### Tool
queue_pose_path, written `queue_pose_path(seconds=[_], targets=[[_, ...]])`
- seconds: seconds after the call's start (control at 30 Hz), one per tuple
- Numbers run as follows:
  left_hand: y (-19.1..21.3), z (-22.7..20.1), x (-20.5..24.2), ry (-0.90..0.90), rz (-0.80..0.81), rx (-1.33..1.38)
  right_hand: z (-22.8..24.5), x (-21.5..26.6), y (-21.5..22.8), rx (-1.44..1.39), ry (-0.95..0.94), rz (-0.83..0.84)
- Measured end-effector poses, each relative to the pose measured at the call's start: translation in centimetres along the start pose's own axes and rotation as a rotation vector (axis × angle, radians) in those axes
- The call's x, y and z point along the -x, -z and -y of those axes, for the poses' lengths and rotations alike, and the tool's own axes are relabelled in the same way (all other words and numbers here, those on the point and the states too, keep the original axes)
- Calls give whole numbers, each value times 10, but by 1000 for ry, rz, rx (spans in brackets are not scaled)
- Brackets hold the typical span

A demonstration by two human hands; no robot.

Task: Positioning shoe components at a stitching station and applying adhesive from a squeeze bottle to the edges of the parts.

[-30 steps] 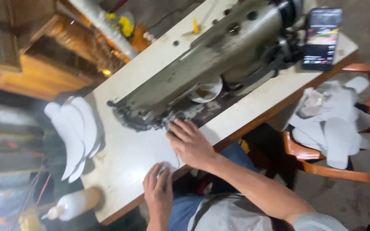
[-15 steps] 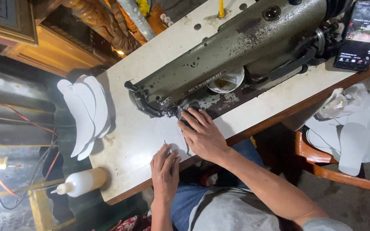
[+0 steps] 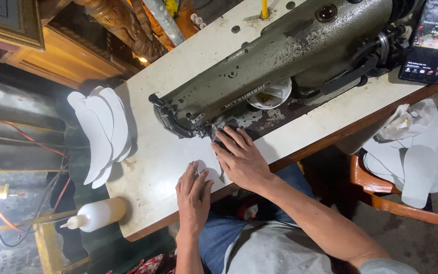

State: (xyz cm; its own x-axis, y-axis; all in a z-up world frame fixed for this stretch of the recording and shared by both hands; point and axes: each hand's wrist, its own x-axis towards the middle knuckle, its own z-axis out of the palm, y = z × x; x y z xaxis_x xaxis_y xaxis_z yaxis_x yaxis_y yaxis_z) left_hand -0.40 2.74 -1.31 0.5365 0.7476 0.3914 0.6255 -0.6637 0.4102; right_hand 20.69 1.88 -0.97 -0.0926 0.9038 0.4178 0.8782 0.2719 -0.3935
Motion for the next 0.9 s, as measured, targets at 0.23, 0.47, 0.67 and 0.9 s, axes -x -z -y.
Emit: queue_pose_path(seconds=[0.23, 0.47, 0.67, 0.9], targets=[[1, 1, -4, 28, 28, -20, 0, 0, 0, 9, 7, -2], [-1, 2, -9, 24, 22, -21, 0, 0, 0, 22, 13, -16], [-3, 4, -12, 53, 32, -35, 0, 0, -1, 5, 8, -4], [-1, 1, -19, 64, 27, -44, -1, 0, 0, 6, 19, -27]])
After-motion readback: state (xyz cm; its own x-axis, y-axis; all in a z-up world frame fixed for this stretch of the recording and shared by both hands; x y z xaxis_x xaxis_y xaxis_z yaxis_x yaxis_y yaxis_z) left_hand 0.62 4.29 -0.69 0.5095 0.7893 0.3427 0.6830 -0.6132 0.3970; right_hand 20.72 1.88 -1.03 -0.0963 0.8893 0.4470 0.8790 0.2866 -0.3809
